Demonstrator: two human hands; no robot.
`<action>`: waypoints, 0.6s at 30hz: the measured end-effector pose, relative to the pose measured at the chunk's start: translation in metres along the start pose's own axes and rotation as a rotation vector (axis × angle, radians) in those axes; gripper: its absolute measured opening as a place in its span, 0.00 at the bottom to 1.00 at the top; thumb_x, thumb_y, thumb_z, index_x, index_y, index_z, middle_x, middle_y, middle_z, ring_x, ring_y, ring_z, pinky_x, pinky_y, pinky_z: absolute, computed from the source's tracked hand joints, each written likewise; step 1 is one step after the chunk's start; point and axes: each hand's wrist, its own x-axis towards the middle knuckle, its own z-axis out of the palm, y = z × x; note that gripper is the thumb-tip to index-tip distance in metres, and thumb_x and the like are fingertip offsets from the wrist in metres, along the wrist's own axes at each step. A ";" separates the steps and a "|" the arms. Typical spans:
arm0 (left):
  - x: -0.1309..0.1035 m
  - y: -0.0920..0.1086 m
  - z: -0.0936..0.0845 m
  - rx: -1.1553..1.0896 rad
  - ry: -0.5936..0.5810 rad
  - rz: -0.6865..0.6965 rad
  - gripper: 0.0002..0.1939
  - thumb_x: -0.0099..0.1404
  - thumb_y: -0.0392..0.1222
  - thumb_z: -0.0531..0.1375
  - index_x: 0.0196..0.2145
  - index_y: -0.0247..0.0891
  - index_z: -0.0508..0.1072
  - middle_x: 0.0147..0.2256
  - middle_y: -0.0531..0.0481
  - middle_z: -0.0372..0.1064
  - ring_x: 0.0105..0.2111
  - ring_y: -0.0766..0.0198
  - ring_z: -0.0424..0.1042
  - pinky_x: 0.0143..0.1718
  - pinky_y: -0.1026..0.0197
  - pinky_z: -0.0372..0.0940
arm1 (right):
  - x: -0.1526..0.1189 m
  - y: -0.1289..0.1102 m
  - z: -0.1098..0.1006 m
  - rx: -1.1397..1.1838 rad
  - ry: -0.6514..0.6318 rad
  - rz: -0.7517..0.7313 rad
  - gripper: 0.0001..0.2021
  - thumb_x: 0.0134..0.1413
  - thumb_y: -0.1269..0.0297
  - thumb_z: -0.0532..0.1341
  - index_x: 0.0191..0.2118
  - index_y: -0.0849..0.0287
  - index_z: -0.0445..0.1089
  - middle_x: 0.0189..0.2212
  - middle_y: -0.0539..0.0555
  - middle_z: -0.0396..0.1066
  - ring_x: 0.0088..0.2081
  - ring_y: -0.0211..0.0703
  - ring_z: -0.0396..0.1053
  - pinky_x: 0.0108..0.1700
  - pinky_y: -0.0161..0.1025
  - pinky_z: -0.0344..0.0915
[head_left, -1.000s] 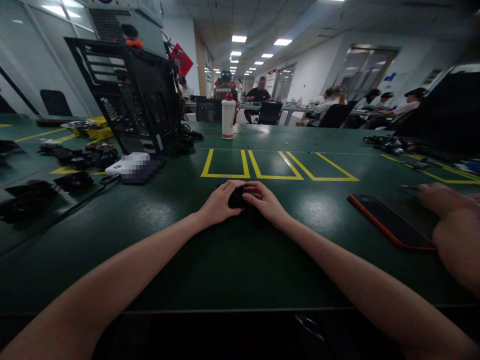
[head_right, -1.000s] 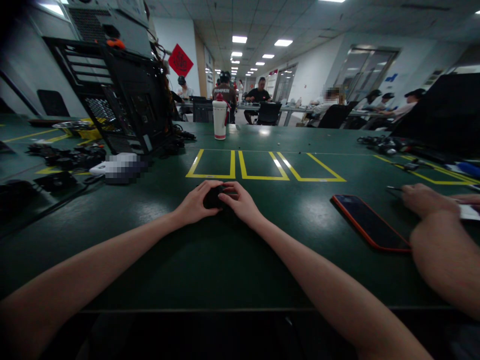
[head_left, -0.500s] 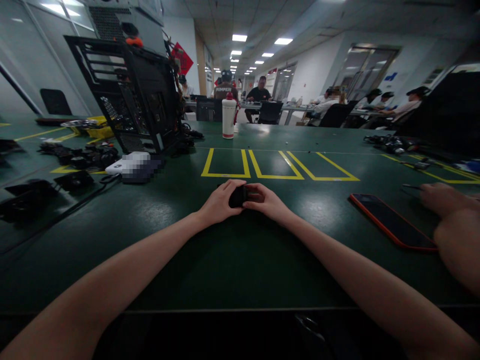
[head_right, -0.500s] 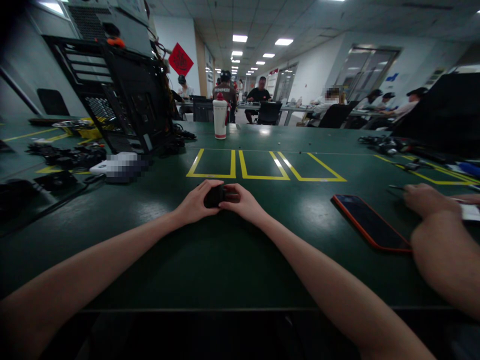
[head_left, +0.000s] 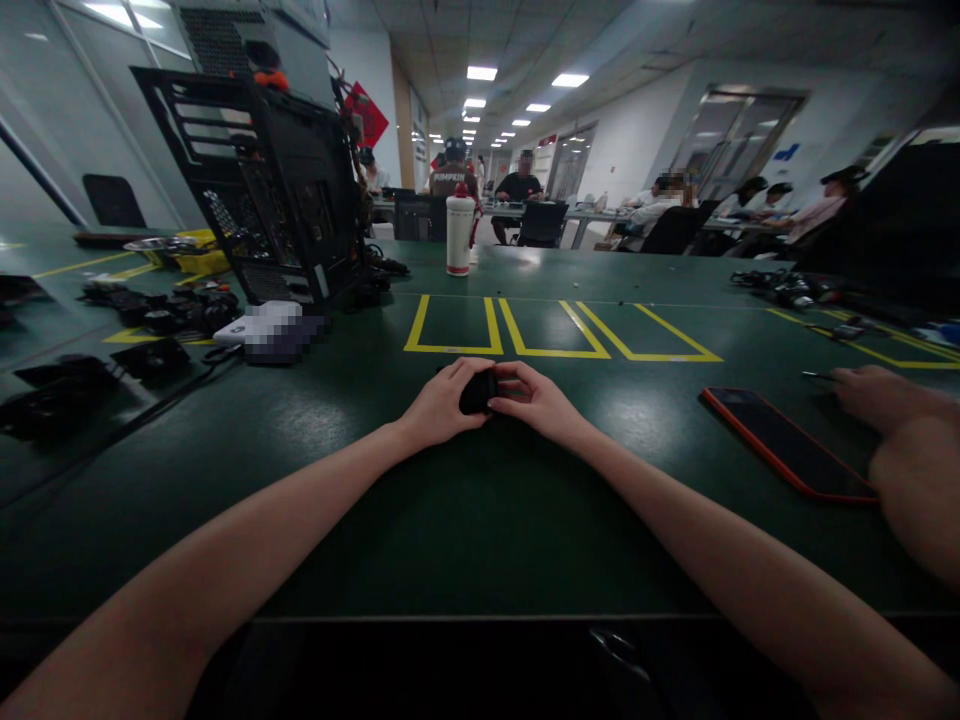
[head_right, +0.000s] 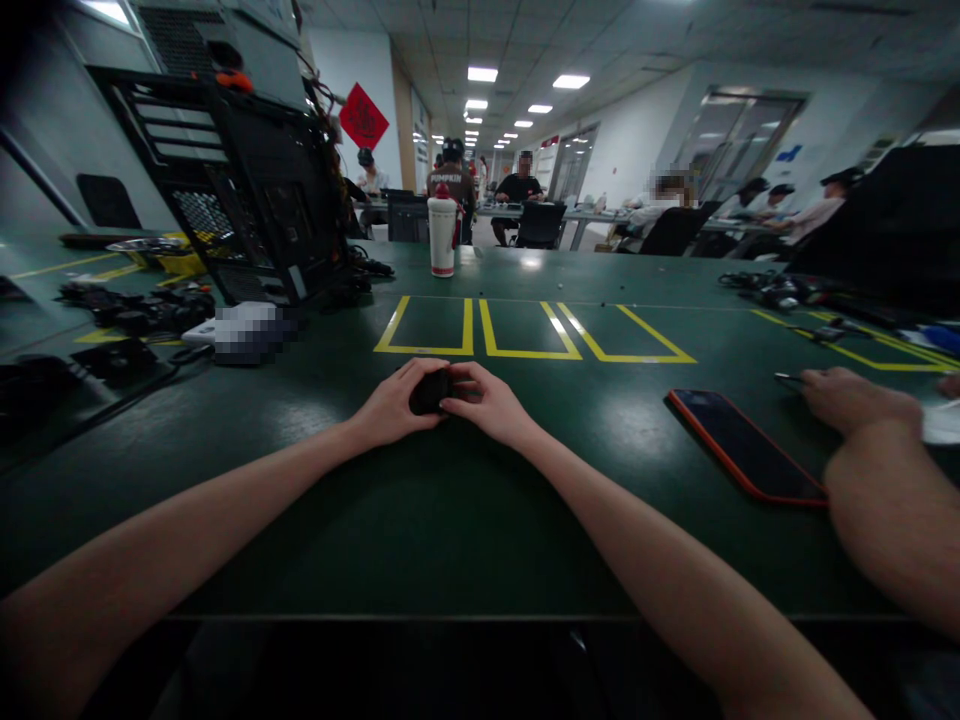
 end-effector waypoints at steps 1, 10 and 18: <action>0.000 0.000 0.000 0.001 0.000 0.001 0.30 0.50 0.35 0.61 0.50 0.41 0.56 0.47 0.47 0.60 0.48 0.56 0.61 0.50 0.51 0.58 | 0.000 0.000 -0.001 0.007 -0.005 0.003 0.19 0.42 0.67 0.63 0.44 0.57 0.63 0.43 0.54 0.65 0.43 0.42 0.66 0.50 0.47 0.61; -0.001 0.001 -0.001 0.006 -0.015 0.009 0.31 0.50 0.36 0.62 0.51 0.41 0.56 0.47 0.47 0.60 0.48 0.56 0.61 0.50 0.51 0.58 | 0.005 0.006 -0.001 0.108 0.004 0.142 0.15 0.43 0.61 0.62 0.39 0.59 0.65 0.38 0.53 0.67 0.40 0.41 0.68 0.46 0.45 0.64; 0.000 0.001 -0.001 -0.009 -0.004 0.005 0.30 0.50 0.35 0.61 0.50 0.41 0.56 0.47 0.47 0.60 0.48 0.57 0.61 0.50 0.51 0.57 | 0.006 0.009 0.006 0.122 0.107 0.107 0.14 0.46 0.60 0.60 0.40 0.58 0.63 0.38 0.53 0.65 0.41 0.40 0.65 0.47 0.44 0.63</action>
